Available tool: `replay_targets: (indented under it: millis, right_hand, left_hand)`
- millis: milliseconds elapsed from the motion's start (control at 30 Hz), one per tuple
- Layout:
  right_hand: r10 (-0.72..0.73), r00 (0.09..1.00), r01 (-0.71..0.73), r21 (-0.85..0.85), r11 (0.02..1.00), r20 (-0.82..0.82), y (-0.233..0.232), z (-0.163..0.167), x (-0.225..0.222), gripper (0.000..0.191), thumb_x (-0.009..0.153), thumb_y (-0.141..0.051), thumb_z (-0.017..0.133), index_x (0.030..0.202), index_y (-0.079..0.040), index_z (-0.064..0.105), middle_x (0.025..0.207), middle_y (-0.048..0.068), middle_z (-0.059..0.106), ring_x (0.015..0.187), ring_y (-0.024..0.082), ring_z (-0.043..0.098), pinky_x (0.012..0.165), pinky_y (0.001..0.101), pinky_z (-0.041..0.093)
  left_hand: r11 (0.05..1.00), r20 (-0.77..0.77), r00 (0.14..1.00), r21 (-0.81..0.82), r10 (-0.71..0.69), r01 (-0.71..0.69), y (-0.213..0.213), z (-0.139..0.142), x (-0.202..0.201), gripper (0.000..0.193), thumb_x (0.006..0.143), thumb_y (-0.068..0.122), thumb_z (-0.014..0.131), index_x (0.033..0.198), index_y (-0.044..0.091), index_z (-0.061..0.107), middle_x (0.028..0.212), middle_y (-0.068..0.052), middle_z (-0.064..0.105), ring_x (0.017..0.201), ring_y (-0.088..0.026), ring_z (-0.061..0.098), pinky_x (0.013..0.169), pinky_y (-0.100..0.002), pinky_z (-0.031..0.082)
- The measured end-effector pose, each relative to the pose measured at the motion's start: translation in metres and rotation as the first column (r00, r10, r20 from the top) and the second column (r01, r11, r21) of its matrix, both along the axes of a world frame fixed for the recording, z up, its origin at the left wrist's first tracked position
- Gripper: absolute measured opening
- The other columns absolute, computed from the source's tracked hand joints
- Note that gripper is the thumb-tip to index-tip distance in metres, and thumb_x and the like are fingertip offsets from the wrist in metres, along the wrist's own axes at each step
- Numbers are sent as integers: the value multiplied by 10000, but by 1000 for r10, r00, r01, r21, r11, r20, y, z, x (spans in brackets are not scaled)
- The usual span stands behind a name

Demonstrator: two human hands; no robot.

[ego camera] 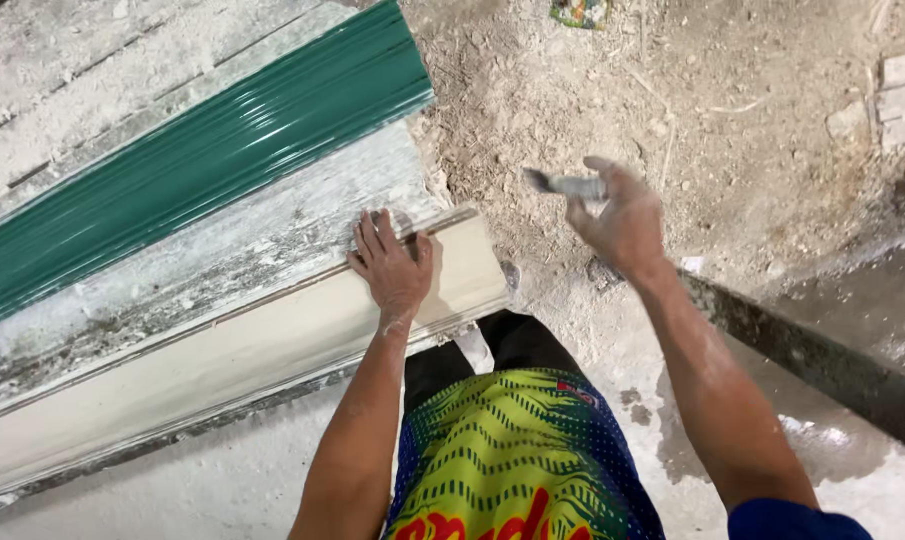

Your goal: The person scrapes dried plaster residue from the inside of a plastic bucket using a handheld scraper, rotating the bucket as they work. They then dip a wide brush into a bowl of liquid and brush it over a mold surface, and finally hold a long plaster cornice piece while scraping along its edges.

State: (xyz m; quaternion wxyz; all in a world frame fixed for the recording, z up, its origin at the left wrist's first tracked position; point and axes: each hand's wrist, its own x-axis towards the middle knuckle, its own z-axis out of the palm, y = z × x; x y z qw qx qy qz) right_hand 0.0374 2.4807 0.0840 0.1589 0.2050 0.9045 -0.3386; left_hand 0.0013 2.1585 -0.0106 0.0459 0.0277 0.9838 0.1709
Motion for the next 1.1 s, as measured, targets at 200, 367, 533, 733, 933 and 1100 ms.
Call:
replay_targets:
  millis: [200,367,533,733,933,1100]
  right_hand:
    - [-385,833,228,-388,893,-398,-13,-25,-122,186,1086,-222,635,1124,-107,495,939,145,521,777,219,520,668,404,493]
    - [-582,748,347,-559,753,-320,-77,-84,-173,356,988,-228,637,1259,-55,485,1000,69,595,754,132,575,654,374,587]
    - [-566,823,491,-454,744,-39,-116,-106,-156,312,1014,-213,587,1262,-43,503,965,90,579,688,89,547,537,294,515]
    - [-720,694,550,-627,551,-24,-115,-115,-155,617,894,-169,551,1470,-43,370,965,104,618,612,118,562,467,299,497]
    - [-429,783,362,-231,903,-450,-116,-106,-153,566,979,-156,595,1492,5,421,1162,183,649,917,184,637,761,358,543]
    - [-642,763,552,-443,707,-73,-113,-99,-152,627,944,-189,536,1500,24,339,1125,170,629,809,210,621,662,384,558]
  left_hand:
    - [1000,35,999,-11,28,-27,2,-1,1,737,947,500,600,1531,84,431,1645,-216,293,1520,-414,253,1173,-697,148]
    - [999,74,997,3,32,-32,1,1,-2,731,942,497,586,1530,93,430,1642,-209,296,1526,-412,255,1178,-693,137]
    - [999,85,995,2,41,-42,1,-1,0,729,931,490,585,1526,96,431,1638,-214,305,1519,-420,261,1180,-692,124]
    - [999,85,996,4,35,-36,2,-3,1,723,931,484,587,1523,97,435,1636,-227,312,1517,-437,263,1182,-696,120]
    - [1000,119,993,16,22,-24,4,5,0,730,900,477,603,1503,96,447,1611,-229,325,1504,-434,261,1145,-700,142]
    - [999,77,997,25,20,-21,3,8,-3,703,922,476,596,1493,88,460,1615,-226,343,1503,-430,279,1149,-703,167]
